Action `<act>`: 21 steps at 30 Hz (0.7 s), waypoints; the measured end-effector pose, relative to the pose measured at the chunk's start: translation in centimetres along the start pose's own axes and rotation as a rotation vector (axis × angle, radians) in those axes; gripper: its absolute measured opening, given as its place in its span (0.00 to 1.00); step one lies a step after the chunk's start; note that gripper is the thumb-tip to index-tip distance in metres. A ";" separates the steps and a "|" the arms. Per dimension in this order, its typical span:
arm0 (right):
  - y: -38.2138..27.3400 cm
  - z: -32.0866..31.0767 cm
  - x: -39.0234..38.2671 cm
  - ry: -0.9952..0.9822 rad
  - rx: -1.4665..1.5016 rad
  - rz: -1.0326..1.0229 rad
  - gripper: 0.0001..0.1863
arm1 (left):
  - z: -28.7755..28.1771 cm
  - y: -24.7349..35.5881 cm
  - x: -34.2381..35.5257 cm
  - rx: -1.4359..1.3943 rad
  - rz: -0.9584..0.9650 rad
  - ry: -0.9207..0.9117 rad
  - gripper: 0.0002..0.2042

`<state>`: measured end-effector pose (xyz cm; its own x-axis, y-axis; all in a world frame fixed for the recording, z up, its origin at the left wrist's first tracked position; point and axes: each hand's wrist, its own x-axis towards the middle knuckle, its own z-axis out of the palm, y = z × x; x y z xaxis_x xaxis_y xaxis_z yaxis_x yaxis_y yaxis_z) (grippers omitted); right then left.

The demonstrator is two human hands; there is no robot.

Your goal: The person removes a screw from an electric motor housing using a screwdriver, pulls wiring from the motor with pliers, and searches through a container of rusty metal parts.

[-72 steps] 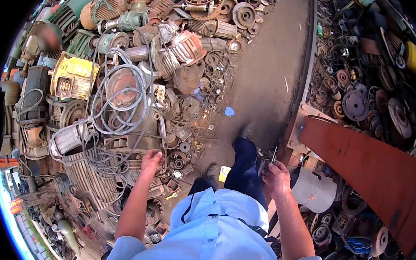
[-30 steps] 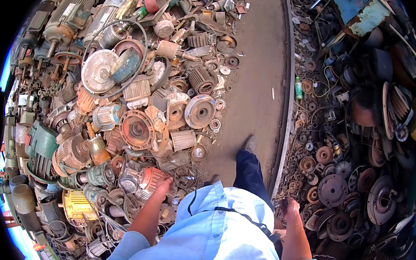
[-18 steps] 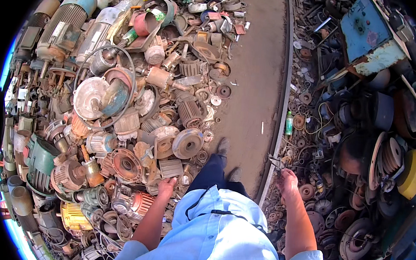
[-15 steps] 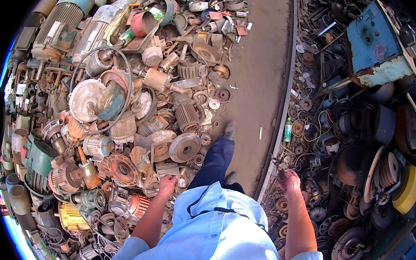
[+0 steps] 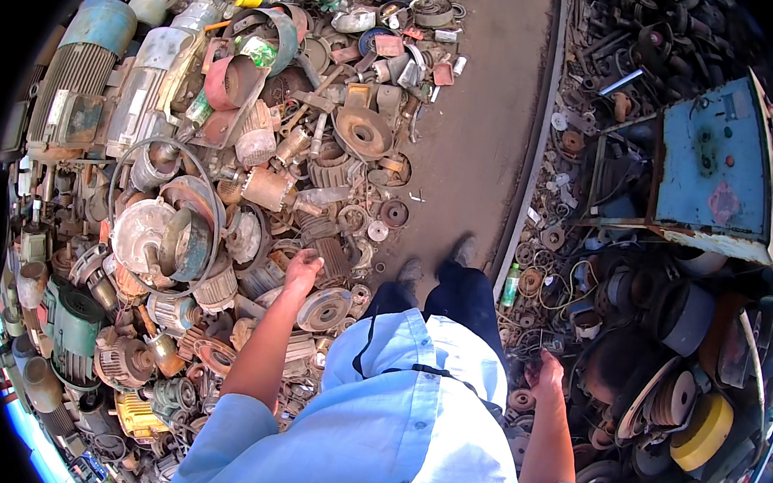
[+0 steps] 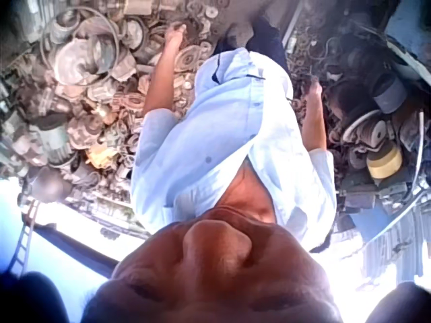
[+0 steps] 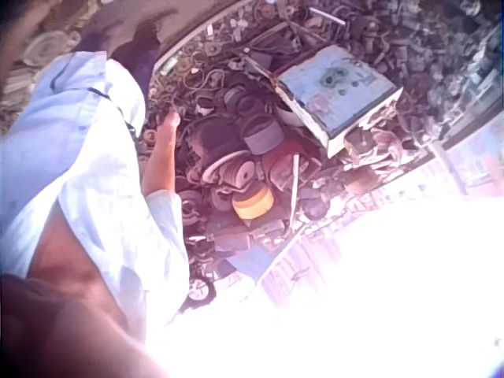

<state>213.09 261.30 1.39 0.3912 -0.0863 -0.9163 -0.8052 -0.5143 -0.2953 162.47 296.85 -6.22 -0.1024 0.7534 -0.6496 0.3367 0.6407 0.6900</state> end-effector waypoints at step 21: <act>-49.1 29.0 9.2 -0.305 -0.260 -0.271 0.09 | 18.5 21.1 6.1 -0.084 -0.362 0.057 0.10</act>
<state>243.35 310.50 -0.40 0.3912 0.3145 -0.8649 -0.5391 -0.6833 -0.4924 186.28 312.22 -1.52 -0.2534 0.4809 -0.8393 0.1912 0.8754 0.4439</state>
